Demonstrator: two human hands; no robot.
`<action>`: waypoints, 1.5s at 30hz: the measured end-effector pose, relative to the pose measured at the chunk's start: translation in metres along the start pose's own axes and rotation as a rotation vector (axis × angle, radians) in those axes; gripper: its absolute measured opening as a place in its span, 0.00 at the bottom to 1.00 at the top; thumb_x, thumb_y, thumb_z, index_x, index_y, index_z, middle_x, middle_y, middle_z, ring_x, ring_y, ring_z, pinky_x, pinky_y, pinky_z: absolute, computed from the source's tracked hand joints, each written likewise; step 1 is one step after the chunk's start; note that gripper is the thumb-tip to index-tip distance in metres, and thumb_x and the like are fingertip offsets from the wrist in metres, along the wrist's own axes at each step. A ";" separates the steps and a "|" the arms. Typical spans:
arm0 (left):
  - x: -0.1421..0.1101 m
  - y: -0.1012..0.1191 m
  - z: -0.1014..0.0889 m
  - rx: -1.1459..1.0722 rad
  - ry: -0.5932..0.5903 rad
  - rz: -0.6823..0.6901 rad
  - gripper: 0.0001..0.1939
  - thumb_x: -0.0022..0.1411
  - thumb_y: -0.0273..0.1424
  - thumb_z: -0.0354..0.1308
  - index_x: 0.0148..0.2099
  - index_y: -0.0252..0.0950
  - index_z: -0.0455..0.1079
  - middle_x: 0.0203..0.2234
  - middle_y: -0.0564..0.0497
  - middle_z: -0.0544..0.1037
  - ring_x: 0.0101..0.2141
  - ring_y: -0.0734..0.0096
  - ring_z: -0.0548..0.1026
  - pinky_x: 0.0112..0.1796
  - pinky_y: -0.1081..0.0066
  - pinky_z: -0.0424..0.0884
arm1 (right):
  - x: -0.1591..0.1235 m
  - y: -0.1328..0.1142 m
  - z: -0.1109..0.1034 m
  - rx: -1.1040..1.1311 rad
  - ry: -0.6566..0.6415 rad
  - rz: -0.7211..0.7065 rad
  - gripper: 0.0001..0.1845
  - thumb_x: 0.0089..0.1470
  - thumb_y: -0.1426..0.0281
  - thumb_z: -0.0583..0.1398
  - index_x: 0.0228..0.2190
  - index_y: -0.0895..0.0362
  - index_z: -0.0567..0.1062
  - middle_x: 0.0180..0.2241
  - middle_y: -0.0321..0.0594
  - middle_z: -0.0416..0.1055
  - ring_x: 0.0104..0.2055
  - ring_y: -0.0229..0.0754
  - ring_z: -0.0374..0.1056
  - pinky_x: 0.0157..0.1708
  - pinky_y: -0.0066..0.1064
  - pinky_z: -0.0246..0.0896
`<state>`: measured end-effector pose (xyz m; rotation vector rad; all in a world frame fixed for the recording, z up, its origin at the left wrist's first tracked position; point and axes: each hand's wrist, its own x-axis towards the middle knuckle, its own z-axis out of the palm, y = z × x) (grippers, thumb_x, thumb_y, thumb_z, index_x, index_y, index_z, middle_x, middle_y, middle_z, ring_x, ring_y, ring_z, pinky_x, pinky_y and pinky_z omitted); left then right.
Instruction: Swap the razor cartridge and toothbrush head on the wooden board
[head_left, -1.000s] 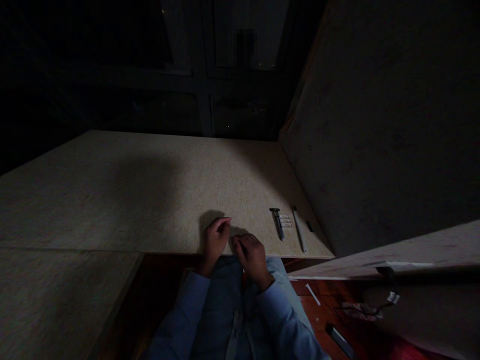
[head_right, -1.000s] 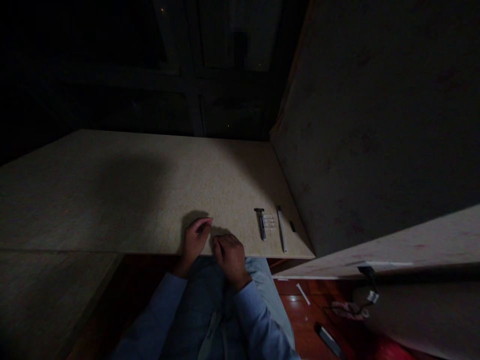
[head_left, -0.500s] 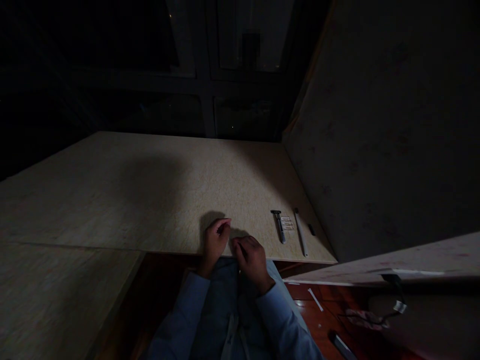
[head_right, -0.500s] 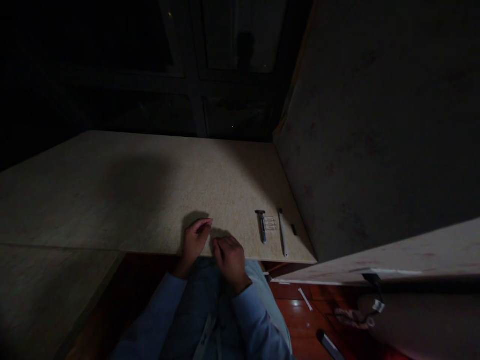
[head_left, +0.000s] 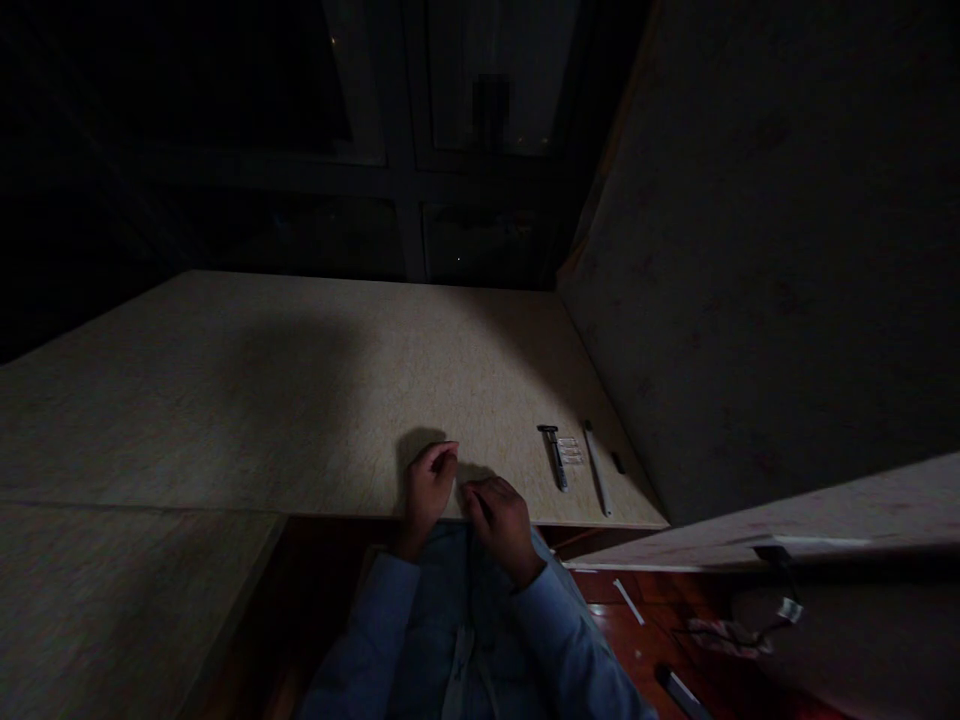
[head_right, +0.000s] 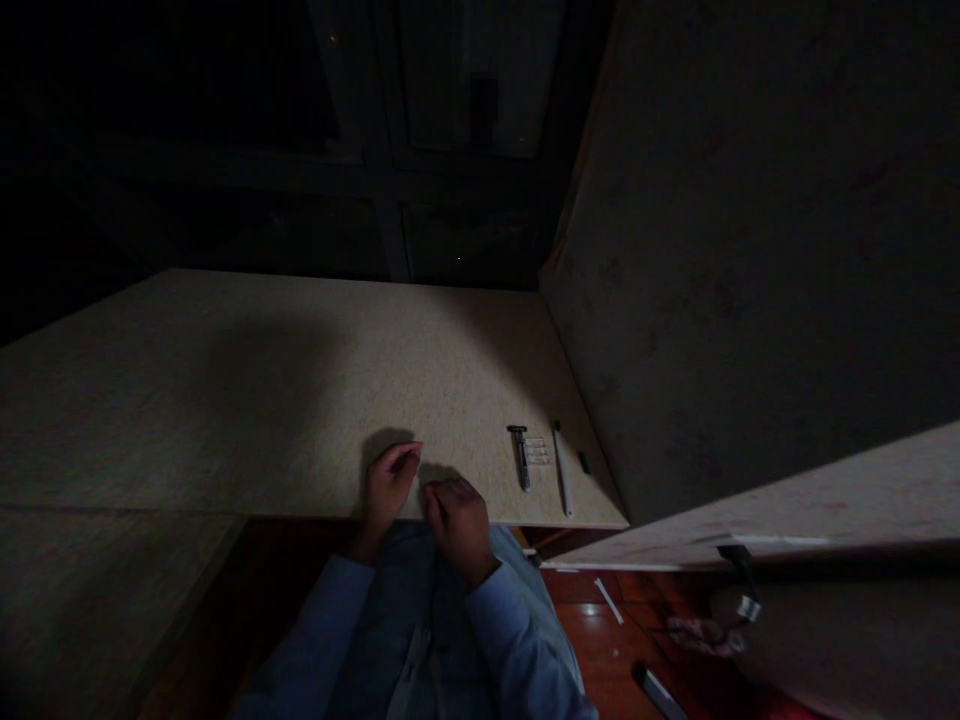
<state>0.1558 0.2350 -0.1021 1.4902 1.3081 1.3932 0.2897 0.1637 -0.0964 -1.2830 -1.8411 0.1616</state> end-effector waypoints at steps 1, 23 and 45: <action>0.000 0.000 0.001 -0.016 0.005 -0.007 0.12 0.60 0.34 0.56 0.39 0.35 0.78 0.36 0.45 0.84 0.37 0.64 0.82 0.41 0.66 0.78 | 0.000 0.001 0.001 -0.009 0.011 -0.009 0.15 0.67 0.69 0.52 0.35 0.56 0.78 0.32 0.43 0.79 0.34 0.44 0.72 0.35 0.34 0.66; 0.000 0.003 -0.003 -0.067 0.004 -0.001 0.13 0.59 0.36 0.56 0.39 0.36 0.79 0.36 0.44 0.84 0.37 0.62 0.82 0.39 0.65 0.78 | 0.000 0.003 0.004 -0.057 0.025 -0.031 0.13 0.66 0.70 0.53 0.36 0.57 0.78 0.31 0.43 0.78 0.34 0.45 0.73 0.35 0.34 0.67; 0.000 -0.003 -0.005 -0.052 -0.011 -0.051 0.17 0.59 0.42 0.58 0.40 0.35 0.79 0.37 0.43 0.84 0.37 0.61 0.81 0.39 0.65 0.77 | 0.003 0.001 0.007 -0.117 -0.012 -0.001 0.12 0.65 0.70 0.54 0.33 0.56 0.77 0.29 0.42 0.77 0.32 0.43 0.70 0.35 0.32 0.64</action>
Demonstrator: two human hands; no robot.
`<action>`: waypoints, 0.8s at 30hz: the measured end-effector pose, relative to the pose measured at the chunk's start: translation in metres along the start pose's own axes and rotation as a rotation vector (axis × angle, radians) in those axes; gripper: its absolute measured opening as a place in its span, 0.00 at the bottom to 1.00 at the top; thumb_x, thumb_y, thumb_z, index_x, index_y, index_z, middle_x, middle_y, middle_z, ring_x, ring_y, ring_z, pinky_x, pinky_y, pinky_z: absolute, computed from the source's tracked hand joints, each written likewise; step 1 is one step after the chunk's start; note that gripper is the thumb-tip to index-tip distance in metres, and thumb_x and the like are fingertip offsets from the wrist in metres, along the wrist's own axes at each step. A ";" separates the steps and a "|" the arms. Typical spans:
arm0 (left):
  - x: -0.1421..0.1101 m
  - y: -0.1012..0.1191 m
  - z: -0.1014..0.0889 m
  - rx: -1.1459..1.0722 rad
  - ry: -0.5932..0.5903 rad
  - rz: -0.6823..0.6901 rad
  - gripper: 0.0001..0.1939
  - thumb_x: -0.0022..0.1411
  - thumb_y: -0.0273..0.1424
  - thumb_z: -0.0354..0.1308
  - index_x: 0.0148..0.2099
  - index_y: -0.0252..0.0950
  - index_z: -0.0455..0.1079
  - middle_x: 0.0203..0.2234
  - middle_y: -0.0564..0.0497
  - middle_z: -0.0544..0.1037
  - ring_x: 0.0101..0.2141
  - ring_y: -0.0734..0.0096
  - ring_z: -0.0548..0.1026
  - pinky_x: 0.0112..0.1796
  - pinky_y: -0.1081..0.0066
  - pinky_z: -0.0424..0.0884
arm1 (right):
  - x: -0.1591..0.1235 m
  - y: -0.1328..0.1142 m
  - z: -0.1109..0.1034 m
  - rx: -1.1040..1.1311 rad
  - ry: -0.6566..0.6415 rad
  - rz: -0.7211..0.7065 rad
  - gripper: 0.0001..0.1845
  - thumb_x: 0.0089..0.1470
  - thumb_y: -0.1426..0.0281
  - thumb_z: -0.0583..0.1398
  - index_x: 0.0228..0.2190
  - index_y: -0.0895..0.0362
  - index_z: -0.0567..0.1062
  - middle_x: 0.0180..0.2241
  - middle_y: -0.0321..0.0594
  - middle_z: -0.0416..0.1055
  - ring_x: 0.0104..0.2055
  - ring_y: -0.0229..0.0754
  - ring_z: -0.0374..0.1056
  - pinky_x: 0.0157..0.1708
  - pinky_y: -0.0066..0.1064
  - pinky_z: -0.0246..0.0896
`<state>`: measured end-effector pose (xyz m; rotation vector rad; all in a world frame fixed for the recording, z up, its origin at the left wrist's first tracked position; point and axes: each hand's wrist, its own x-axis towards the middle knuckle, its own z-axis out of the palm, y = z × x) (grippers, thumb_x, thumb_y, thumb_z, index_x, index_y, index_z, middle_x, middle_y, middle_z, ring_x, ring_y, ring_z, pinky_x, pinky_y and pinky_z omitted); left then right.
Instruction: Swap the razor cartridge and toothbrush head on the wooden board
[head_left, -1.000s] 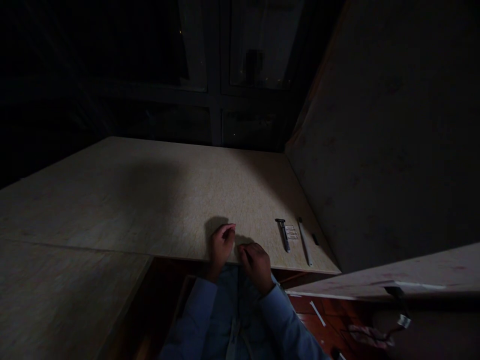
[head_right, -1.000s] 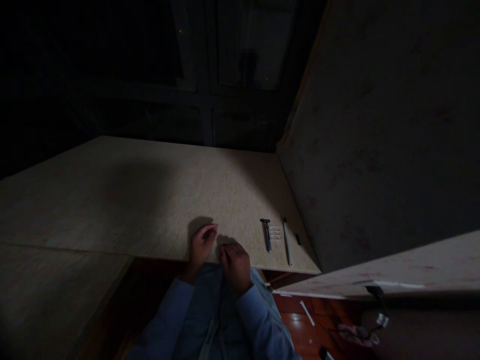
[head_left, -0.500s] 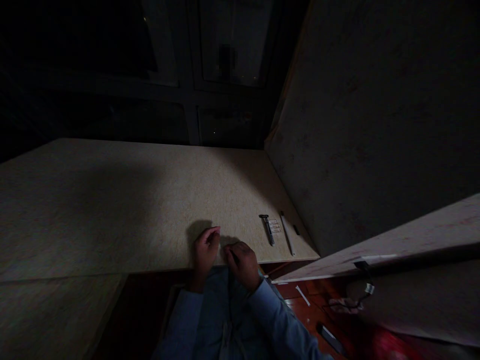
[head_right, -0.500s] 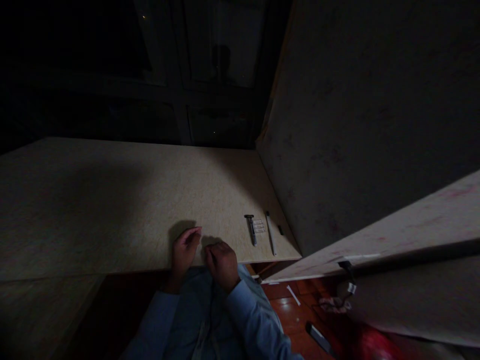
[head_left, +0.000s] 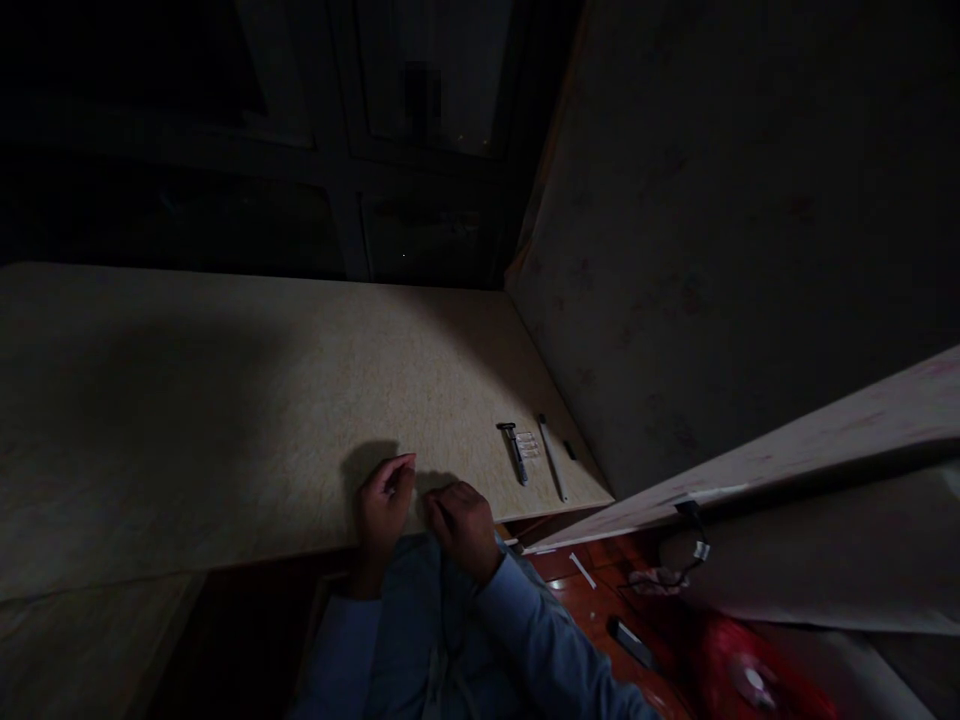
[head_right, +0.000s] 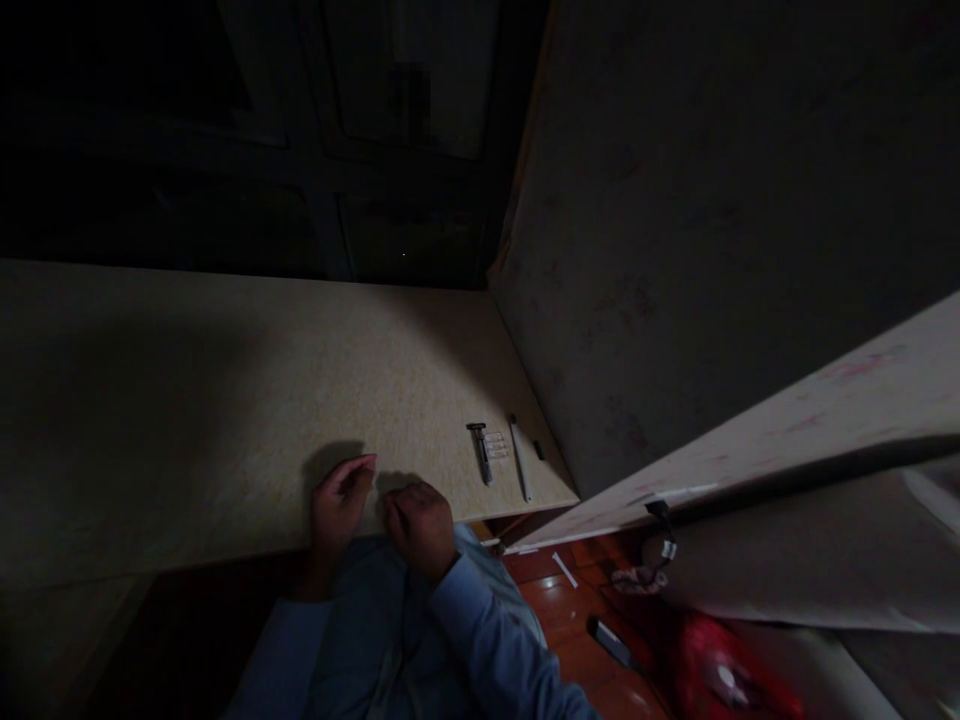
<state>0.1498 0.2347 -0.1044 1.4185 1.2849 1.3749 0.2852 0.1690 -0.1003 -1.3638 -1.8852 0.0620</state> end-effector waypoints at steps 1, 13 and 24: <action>0.000 0.000 0.000 0.001 0.000 0.001 0.17 0.59 0.42 0.58 0.40 0.35 0.79 0.37 0.43 0.84 0.37 0.61 0.81 0.39 0.65 0.77 | 0.000 0.000 0.000 -0.008 -0.015 0.004 0.12 0.65 0.70 0.54 0.33 0.56 0.77 0.29 0.42 0.77 0.32 0.43 0.70 0.35 0.32 0.64; 0.000 0.006 0.000 -0.008 -0.004 0.013 0.16 0.58 0.42 0.58 0.40 0.35 0.79 0.36 0.43 0.84 0.36 0.61 0.81 0.38 0.66 0.78 | 0.000 -0.001 0.001 -0.020 -0.006 0.022 0.12 0.64 0.71 0.55 0.34 0.56 0.78 0.30 0.42 0.78 0.34 0.44 0.71 0.36 0.34 0.66; -0.001 0.005 -0.001 0.013 -0.002 0.027 0.15 0.59 0.40 0.58 0.40 0.35 0.79 0.36 0.43 0.84 0.36 0.62 0.81 0.37 0.66 0.77 | -0.003 0.001 0.004 -0.032 0.006 0.014 0.12 0.65 0.69 0.55 0.34 0.55 0.78 0.30 0.43 0.77 0.34 0.43 0.70 0.36 0.33 0.65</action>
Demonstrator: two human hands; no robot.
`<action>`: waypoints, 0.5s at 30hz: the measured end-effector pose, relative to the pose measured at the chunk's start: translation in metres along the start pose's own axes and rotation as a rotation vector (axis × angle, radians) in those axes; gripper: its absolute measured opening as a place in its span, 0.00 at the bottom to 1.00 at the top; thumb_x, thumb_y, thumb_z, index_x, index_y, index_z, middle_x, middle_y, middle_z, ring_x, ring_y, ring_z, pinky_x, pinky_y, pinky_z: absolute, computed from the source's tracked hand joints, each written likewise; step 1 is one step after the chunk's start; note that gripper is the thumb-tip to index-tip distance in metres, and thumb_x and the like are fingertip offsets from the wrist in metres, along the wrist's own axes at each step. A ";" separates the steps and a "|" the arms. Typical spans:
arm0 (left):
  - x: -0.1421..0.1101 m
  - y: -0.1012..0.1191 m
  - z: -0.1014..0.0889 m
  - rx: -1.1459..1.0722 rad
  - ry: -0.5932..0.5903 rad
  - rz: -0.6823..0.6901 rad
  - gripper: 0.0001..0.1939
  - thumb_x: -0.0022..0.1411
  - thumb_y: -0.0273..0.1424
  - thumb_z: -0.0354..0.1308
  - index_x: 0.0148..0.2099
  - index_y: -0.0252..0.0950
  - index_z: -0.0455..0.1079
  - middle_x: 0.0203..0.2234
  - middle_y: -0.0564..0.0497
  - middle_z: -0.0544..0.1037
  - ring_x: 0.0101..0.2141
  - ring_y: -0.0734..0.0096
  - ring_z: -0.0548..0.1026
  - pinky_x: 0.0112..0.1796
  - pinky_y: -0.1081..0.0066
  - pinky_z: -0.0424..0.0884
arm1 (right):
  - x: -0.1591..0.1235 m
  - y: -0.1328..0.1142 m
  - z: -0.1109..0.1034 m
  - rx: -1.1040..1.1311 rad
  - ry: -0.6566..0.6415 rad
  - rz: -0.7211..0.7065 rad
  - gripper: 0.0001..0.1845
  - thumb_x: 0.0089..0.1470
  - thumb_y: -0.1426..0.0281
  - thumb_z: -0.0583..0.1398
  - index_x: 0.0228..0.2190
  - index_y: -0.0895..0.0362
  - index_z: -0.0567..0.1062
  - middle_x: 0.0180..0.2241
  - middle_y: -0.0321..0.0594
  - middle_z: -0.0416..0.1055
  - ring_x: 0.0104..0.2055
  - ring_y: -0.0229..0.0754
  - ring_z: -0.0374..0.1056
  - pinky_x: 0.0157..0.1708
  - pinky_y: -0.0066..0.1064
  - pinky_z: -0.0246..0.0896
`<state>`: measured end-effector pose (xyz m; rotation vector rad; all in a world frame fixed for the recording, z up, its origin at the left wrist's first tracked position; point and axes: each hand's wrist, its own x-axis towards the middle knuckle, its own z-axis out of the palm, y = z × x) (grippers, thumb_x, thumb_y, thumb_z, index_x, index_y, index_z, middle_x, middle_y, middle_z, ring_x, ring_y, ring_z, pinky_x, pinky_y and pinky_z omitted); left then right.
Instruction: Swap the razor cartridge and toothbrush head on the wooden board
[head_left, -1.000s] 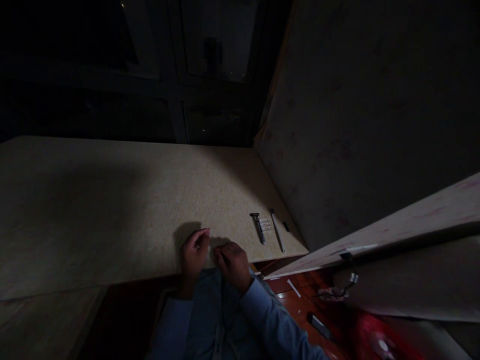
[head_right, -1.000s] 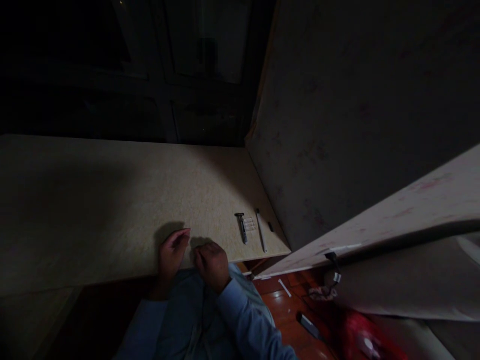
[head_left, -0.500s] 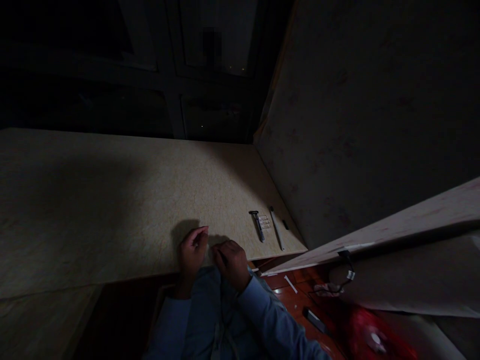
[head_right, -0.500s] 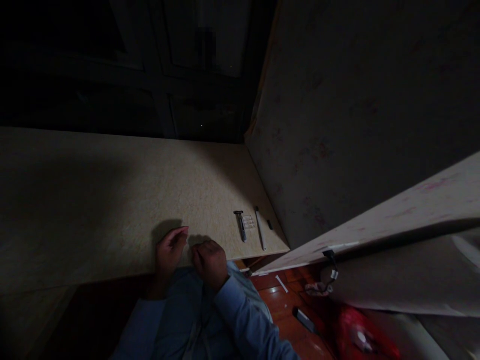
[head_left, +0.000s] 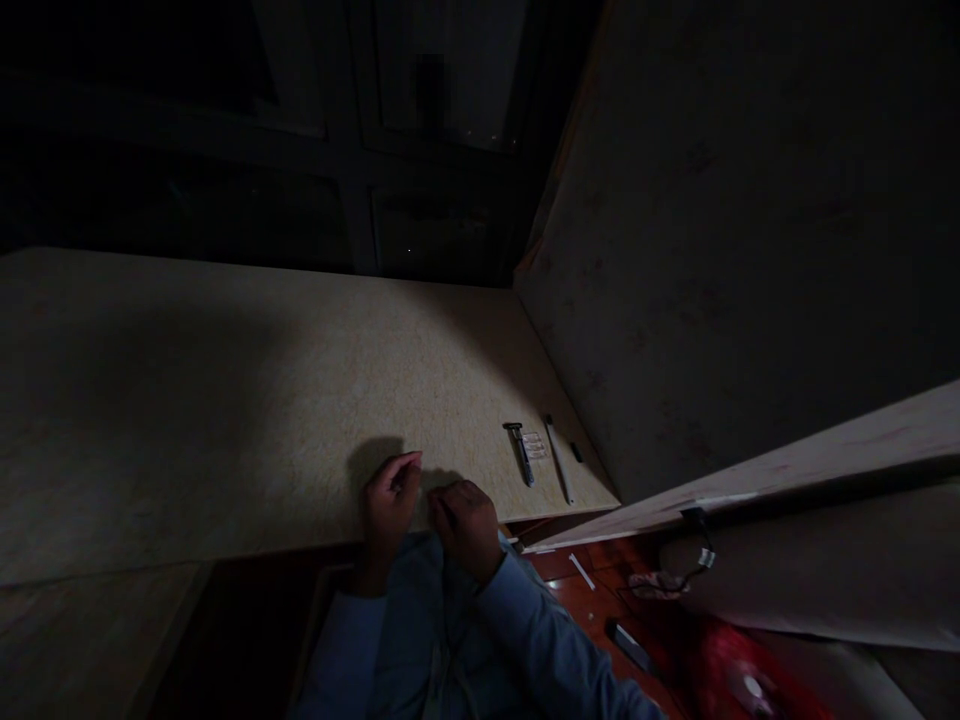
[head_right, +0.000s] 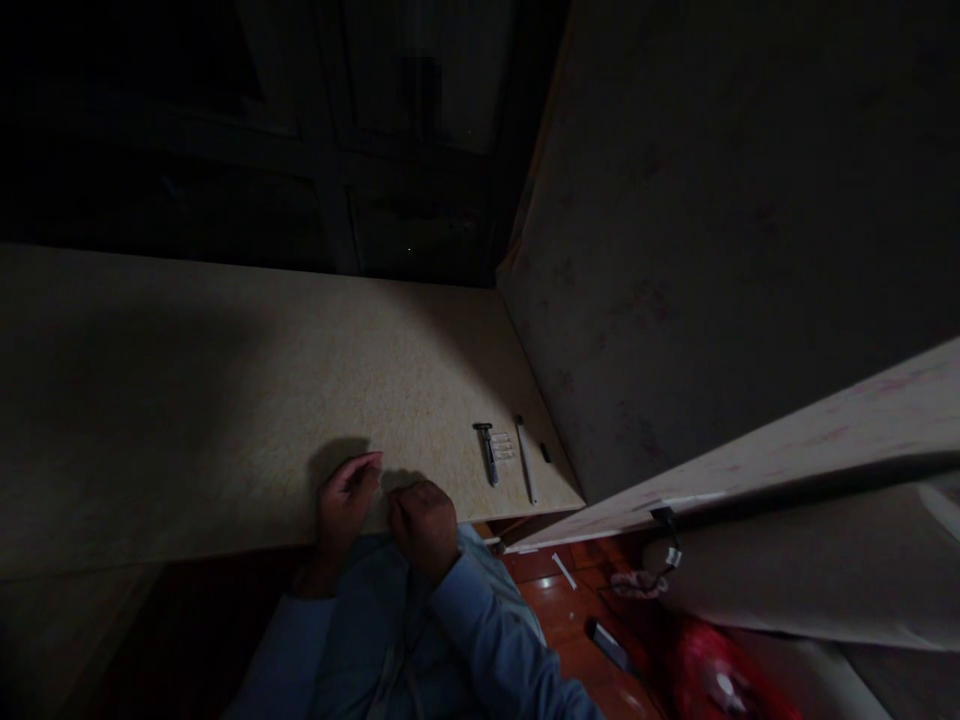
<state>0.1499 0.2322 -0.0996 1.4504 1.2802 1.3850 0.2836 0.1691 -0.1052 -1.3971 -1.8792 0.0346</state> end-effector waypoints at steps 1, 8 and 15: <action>0.000 0.001 0.000 -0.002 0.000 0.000 0.15 0.59 0.40 0.58 0.40 0.35 0.79 0.36 0.43 0.84 0.36 0.62 0.81 0.37 0.66 0.77 | 0.000 0.000 0.000 -0.002 0.001 0.000 0.12 0.65 0.69 0.55 0.34 0.55 0.77 0.30 0.42 0.77 0.34 0.43 0.70 0.35 0.33 0.65; 0.000 0.003 0.001 -0.035 0.004 -0.018 0.15 0.58 0.41 0.58 0.40 0.36 0.78 0.35 0.44 0.84 0.35 0.62 0.82 0.37 0.66 0.78 | 0.000 -0.001 0.001 -0.020 0.001 0.007 0.12 0.64 0.70 0.55 0.33 0.55 0.77 0.29 0.43 0.76 0.33 0.44 0.70 0.34 0.34 0.65; 0.000 0.000 -0.001 -0.002 -0.026 0.002 0.15 0.59 0.41 0.58 0.40 0.36 0.79 0.37 0.44 0.84 0.36 0.61 0.82 0.37 0.67 0.78 | 0.002 0.000 -0.009 0.071 -0.038 -0.027 0.12 0.65 0.70 0.54 0.35 0.56 0.78 0.31 0.43 0.77 0.35 0.44 0.71 0.37 0.34 0.67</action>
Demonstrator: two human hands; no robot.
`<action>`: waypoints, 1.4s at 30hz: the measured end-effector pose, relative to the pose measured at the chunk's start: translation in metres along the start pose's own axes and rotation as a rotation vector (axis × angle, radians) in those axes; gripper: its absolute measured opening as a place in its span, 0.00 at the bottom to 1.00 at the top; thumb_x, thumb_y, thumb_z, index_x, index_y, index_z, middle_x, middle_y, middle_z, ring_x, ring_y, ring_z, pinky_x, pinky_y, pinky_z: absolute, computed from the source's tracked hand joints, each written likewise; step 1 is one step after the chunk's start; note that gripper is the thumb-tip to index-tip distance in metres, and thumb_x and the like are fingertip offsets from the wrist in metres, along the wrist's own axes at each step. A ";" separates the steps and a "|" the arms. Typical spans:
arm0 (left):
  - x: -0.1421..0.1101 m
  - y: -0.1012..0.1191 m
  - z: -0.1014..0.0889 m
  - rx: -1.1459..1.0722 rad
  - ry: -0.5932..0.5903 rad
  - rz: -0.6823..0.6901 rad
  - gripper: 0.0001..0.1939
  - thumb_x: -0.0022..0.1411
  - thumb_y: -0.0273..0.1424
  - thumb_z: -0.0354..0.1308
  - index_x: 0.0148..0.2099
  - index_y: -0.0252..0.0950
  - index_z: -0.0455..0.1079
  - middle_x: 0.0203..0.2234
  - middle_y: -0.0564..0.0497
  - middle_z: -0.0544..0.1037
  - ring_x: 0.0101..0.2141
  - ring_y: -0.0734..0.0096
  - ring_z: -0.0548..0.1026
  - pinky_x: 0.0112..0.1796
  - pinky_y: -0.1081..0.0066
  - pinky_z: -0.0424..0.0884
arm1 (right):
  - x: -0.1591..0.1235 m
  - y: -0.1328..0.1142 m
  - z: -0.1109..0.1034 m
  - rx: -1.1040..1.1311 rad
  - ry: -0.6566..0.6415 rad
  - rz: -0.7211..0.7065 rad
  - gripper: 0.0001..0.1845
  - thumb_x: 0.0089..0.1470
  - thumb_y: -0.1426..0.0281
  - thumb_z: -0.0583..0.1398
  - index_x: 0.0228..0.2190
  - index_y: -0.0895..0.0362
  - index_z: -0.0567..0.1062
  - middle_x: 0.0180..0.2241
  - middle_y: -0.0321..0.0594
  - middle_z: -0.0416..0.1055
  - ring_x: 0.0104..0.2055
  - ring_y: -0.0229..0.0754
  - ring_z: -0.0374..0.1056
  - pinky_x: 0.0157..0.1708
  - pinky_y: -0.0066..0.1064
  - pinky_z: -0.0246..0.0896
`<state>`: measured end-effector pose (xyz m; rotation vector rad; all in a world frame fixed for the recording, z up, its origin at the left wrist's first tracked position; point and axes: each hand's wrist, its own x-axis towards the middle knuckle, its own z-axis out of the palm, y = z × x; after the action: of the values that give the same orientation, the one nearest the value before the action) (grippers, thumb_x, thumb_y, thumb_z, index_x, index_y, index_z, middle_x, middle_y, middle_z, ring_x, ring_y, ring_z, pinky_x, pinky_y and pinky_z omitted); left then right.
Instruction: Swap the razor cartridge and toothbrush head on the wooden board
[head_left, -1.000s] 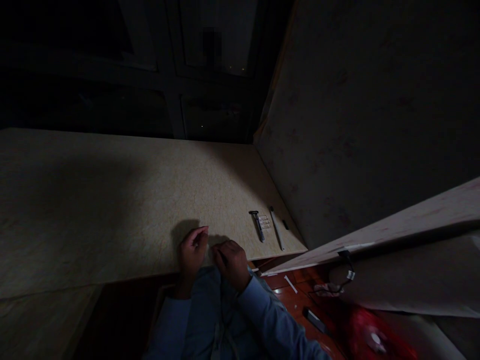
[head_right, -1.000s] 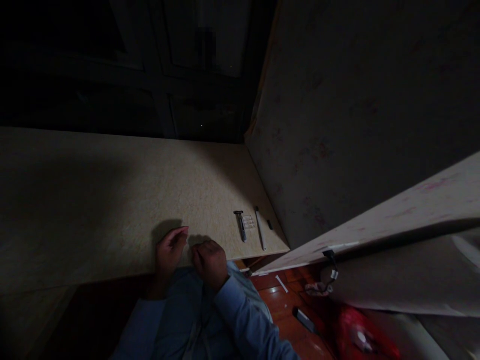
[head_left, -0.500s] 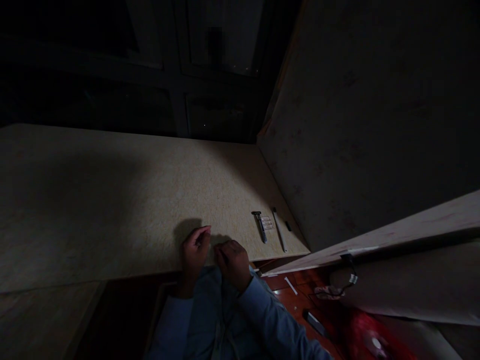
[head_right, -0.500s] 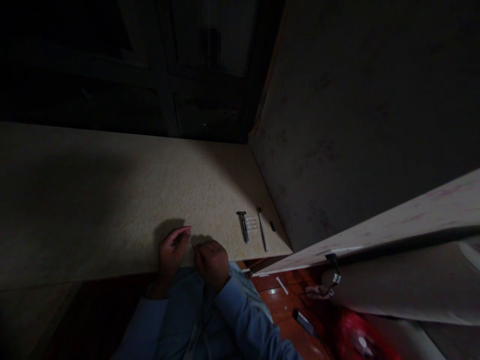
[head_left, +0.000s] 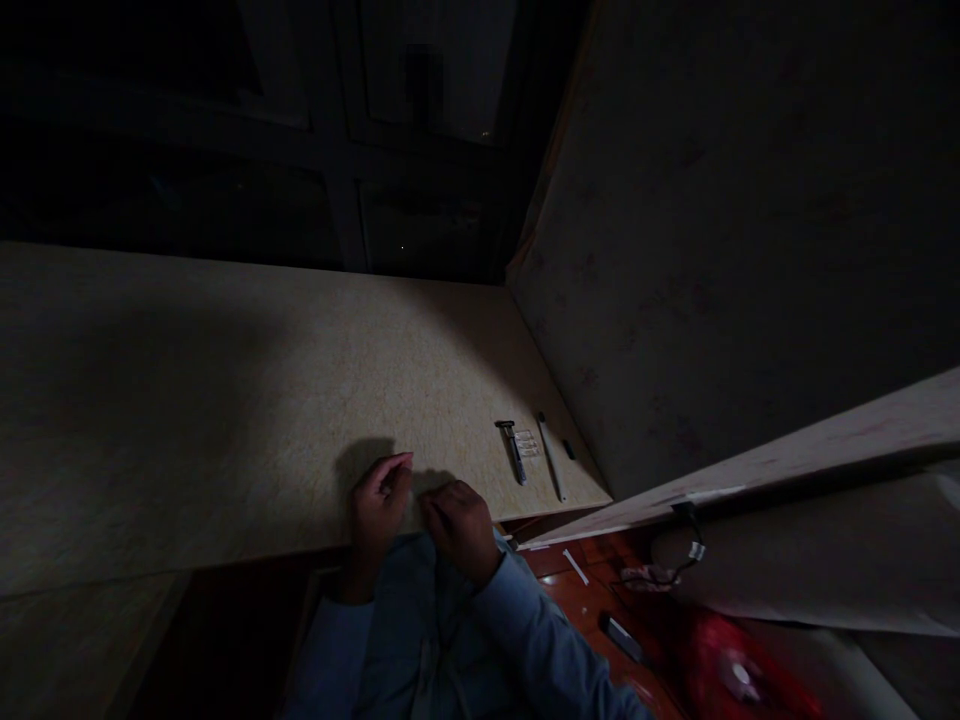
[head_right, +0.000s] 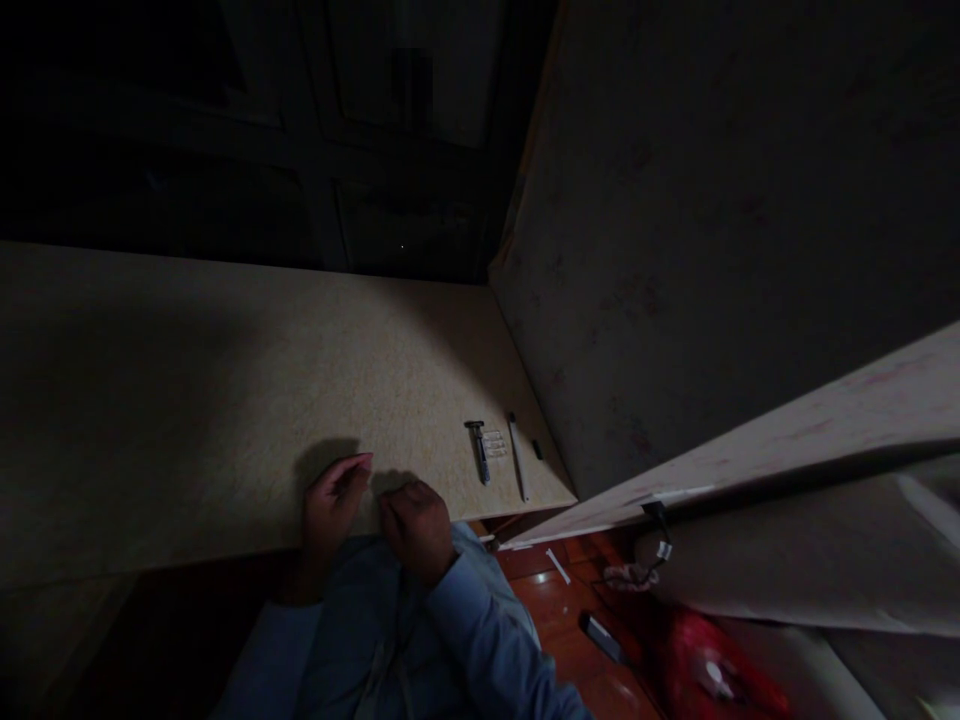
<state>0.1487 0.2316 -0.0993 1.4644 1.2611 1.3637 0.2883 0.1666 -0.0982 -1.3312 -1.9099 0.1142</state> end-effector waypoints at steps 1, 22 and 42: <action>0.000 -0.001 0.000 0.009 -0.001 0.004 0.15 0.59 0.41 0.58 0.40 0.36 0.79 0.37 0.43 0.84 0.37 0.61 0.82 0.38 0.66 0.78 | 0.000 0.000 -0.001 0.014 -0.002 -0.002 0.12 0.65 0.70 0.54 0.35 0.56 0.78 0.31 0.43 0.78 0.35 0.44 0.71 0.37 0.34 0.67; 0.000 0.001 0.000 0.047 -0.009 0.010 0.16 0.59 0.42 0.58 0.40 0.36 0.79 0.36 0.43 0.84 0.35 0.61 0.81 0.36 0.66 0.77 | -0.002 0.001 0.001 -0.026 -0.033 0.023 0.12 0.65 0.69 0.55 0.36 0.56 0.78 0.32 0.42 0.77 0.35 0.44 0.70 0.37 0.34 0.67; 0.002 -0.004 -0.001 0.065 -0.016 0.000 0.18 0.59 0.43 0.58 0.42 0.35 0.79 0.38 0.42 0.83 0.38 0.60 0.81 0.40 0.64 0.77 | -0.001 0.002 -0.001 0.114 0.012 0.011 0.12 0.64 0.69 0.55 0.36 0.56 0.79 0.33 0.41 0.79 0.35 0.42 0.72 0.39 0.33 0.68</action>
<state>0.1467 0.2340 -0.1022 1.5162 1.3058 1.3201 0.2904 0.1667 -0.0987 -1.2638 -1.8579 0.2169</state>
